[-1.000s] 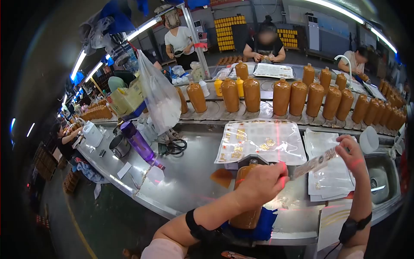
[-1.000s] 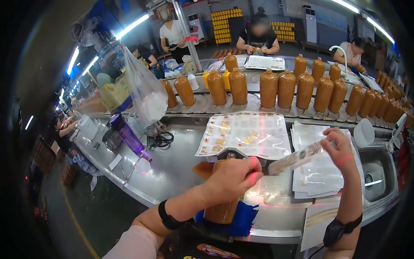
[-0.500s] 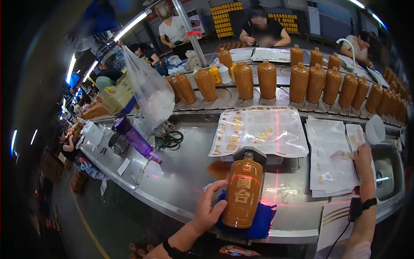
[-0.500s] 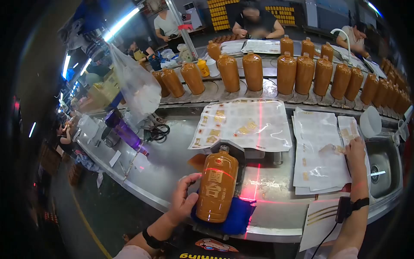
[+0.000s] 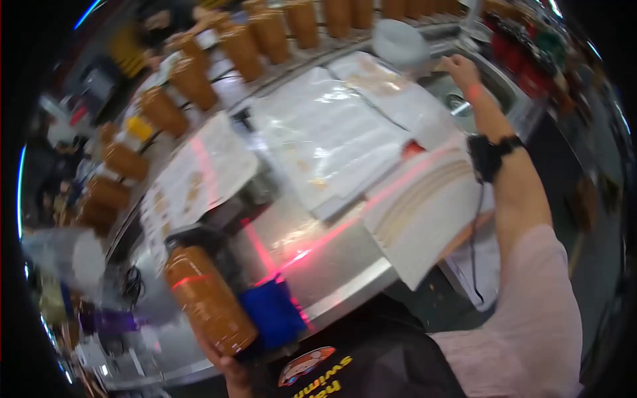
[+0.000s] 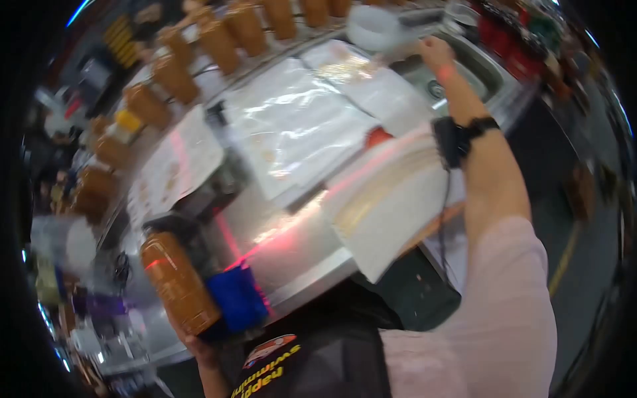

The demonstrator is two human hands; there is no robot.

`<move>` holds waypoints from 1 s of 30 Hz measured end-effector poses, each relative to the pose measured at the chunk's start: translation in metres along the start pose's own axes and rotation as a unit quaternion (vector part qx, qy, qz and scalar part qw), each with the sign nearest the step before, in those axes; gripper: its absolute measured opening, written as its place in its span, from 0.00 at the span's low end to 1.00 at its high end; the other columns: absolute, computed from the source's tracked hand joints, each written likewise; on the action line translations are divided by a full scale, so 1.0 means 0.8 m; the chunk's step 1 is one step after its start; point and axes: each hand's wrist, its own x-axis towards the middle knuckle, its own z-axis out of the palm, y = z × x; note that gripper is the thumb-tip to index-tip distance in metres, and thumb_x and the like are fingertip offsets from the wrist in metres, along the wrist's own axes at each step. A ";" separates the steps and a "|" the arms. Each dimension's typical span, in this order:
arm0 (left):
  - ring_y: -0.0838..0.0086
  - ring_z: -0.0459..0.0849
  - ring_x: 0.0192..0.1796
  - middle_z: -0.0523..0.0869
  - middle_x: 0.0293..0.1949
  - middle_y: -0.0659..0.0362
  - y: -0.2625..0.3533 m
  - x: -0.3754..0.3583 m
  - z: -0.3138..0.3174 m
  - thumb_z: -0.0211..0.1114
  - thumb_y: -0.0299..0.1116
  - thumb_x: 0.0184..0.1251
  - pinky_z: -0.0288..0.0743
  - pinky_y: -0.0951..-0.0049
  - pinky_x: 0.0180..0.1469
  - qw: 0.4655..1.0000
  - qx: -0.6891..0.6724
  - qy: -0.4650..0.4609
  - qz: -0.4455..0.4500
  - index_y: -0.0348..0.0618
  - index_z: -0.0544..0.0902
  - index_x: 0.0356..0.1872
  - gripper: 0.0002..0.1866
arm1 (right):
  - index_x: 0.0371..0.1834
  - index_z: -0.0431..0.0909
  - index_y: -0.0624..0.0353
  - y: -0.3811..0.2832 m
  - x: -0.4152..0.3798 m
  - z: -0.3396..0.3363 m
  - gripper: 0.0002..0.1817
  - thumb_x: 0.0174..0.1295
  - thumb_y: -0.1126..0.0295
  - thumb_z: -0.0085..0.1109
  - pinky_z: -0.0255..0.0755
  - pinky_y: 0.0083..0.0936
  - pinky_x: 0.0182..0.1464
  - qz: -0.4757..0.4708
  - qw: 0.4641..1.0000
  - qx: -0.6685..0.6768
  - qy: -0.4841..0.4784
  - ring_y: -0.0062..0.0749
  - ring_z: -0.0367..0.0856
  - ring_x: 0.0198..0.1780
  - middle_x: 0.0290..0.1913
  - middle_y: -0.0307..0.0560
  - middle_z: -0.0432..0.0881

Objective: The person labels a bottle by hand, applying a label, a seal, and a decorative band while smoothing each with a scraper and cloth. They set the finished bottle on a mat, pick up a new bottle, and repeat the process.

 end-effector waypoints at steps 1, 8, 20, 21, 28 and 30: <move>0.57 0.64 0.73 0.61 0.73 0.45 -0.019 -0.008 -0.014 0.44 0.76 0.64 0.61 0.56 0.71 0.992 0.122 -0.001 0.039 0.33 0.51 0.76 0.57 | 0.36 0.86 0.54 0.029 0.003 -0.006 0.21 0.62 0.46 0.58 0.74 0.36 0.43 0.025 0.996 -0.074 -0.032 0.42 0.84 0.38 0.35 0.50 0.86; 0.57 0.67 0.71 0.63 0.71 0.45 -0.031 -0.008 -0.011 0.46 0.78 0.62 0.61 0.55 0.71 0.997 0.063 0.014 0.043 0.32 0.50 0.75 0.58 | 0.42 0.87 0.53 0.130 -0.032 0.005 0.16 0.57 0.56 0.60 0.76 0.42 0.55 0.083 0.914 -0.369 -0.148 0.47 0.84 0.51 0.45 0.51 0.87; 0.54 0.65 0.72 0.62 0.71 0.41 -0.001 -0.007 0.008 0.59 0.74 0.57 0.59 0.55 0.72 0.999 0.047 0.008 -0.005 0.29 0.48 0.76 0.63 | 0.39 0.85 0.60 0.177 -0.009 0.011 0.11 0.59 0.67 0.59 0.74 0.42 0.56 0.006 0.811 -0.478 -0.337 0.52 0.81 0.53 0.48 0.57 0.84; 0.52 0.65 0.72 0.62 0.70 0.40 0.004 -0.009 0.005 0.59 0.74 0.57 0.58 0.55 0.72 0.996 0.082 0.018 0.008 0.28 0.49 0.75 0.62 | 0.39 0.85 0.60 0.157 -0.004 0.002 0.12 0.60 0.66 0.58 0.74 0.43 0.55 -0.028 0.813 -0.484 -0.323 0.52 0.81 0.52 0.46 0.57 0.84; 0.45 0.64 0.70 0.66 0.67 0.36 0.013 0.003 -0.001 0.59 0.70 0.61 0.54 0.54 0.72 0.978 0.195 0.002 0.076 0.24 0.50 0.74 0.59 | 0.39 0.86 0.60 -0.087 -0.011 -0.066 0.17 0.63 0.58 0.55 0.71 0.47 0.57 -0.295 0.858 -0.397 -0.137 0.54 0.81 0.50 0.41 0.58 0.85; 0.45 0.65 0.69 0.67 0.67 0.36 0.014 0.004 -0.003 0.59 0.69 0.62 0.53 0.53 0.72 0.976 0.194 -0.011 0.096 0.24 0.49 0.74 0.59 | 0.40 0.86 0.58 -0.106 -0.004 -0.068 0.17 0.62 0.57 0.56 0.71 0.47 0.57 -0.440 0.824 -0.349 -0.067 0.54 0.79 0.52 0.43 0.59 0.84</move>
